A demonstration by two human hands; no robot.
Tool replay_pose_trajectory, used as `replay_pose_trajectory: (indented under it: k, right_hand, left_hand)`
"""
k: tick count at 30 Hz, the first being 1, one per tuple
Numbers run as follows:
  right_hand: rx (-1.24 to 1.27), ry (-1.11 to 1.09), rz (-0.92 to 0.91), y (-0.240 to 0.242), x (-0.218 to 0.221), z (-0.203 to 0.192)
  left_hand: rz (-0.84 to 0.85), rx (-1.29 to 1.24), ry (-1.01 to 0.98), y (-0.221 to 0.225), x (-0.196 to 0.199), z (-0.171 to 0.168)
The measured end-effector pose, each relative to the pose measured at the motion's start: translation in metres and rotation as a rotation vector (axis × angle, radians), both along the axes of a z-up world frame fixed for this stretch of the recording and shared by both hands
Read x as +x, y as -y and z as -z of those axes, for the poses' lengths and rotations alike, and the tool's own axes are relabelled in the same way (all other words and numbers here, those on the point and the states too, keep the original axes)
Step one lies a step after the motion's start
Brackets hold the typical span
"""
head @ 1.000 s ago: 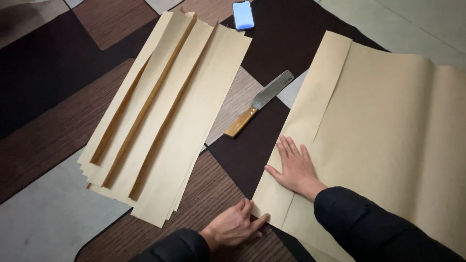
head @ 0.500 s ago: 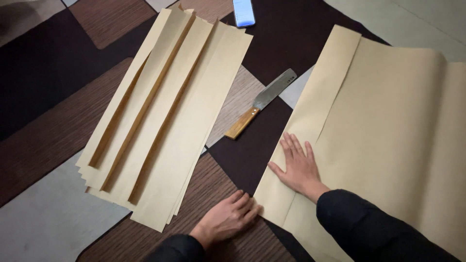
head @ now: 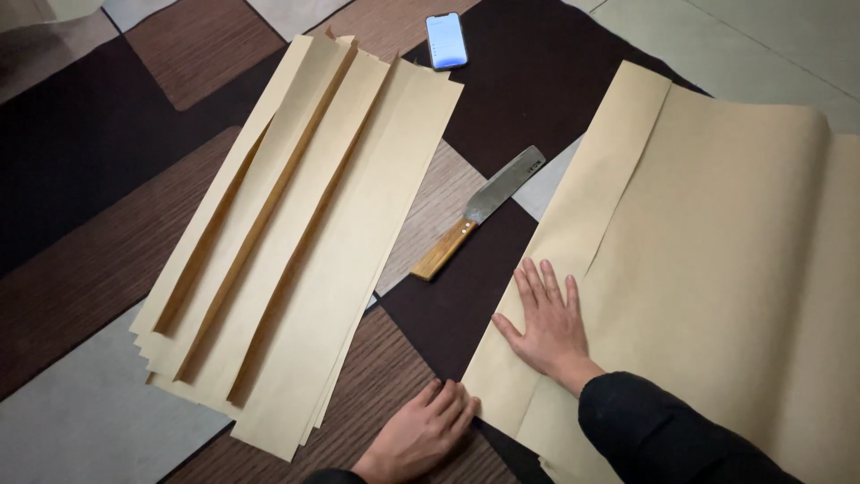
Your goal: Folding and cutting large sheets of paper into strips using a knife.
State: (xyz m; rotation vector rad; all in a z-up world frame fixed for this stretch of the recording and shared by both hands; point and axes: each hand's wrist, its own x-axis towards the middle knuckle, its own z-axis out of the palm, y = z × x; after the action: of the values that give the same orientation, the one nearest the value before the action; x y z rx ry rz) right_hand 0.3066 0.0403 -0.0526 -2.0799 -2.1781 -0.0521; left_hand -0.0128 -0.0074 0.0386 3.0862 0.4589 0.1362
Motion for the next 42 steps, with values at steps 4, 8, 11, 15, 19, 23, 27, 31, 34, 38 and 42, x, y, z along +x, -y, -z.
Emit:
replay_pose_trajectory:
  k: [4, 8, 11, 15, 19, 23, 27, 31, 34, 38, 42]
  right_hand:
    - [0.033, 0.010, -0.012, 0.000, 0.001, 0.000]
    - [0.029, 0.028, -0.014, 0.000, 0.002, 0.002]
    - [0.037, 0.038, -0.015, 0.001, 0.002, 0.003]
    - [0.021, 0.014, -0.005, 0.000, 0.001, -0.002]
    - [0.042, 0.020, -0.007, 0.000, 0.001, -0.003]
    - [-0.157, 0.005, 0.037, -0.004, -0.009, -0.039]
    - [-0.315, -0.031, 0.081, -0.005, -0.014, -0.054]
    - [-0.325, -0.036, 0.083, -0.007, -0.011, -0.058]
    - [-0.364, -0.059, 0.082, -0.007, -0.010, -0.060]
    - [-0.279, -0.025, 0.055, -0.004, -0.004, -0.041]
    - [-0.050, -0.045, -0.012, 0.002, 0.001, -0.016]
  left_hand:
    - [0.016, -0.026, -0.020, 0.000, -0.003, 0.017]
    - [0.021, -0.059, -0.024, 0.002, -0.006, 0.029]
    - [0.029, -0.100, -0.044, 0.002, -0.009, 0.030]
    - [0.038, -0.092, 0.022, 0.001, -0.011, 0.020]
    - [0.054, -0.160, 0.071, -0.022, 0.001, 0.009]
    - [-0.135, 0.049, 0.380, -0.117, 0.050, 0.010]
    - [-0.739, 0.083, 0.330, -0.188, 0.107, 0.014]
    - [-0.835, 0.060, 0.186, -0.216, 0.129, 0.064]
    - [-0.766, -0.096, 0.102, -0.219, 0.120, 0.060]
    - [-0.906, -0.365, 0.134, -0.171, 0.071, 0.035]
    - [-1.113, -0.476, 0.477, -0.054, 0.006, 0.002]
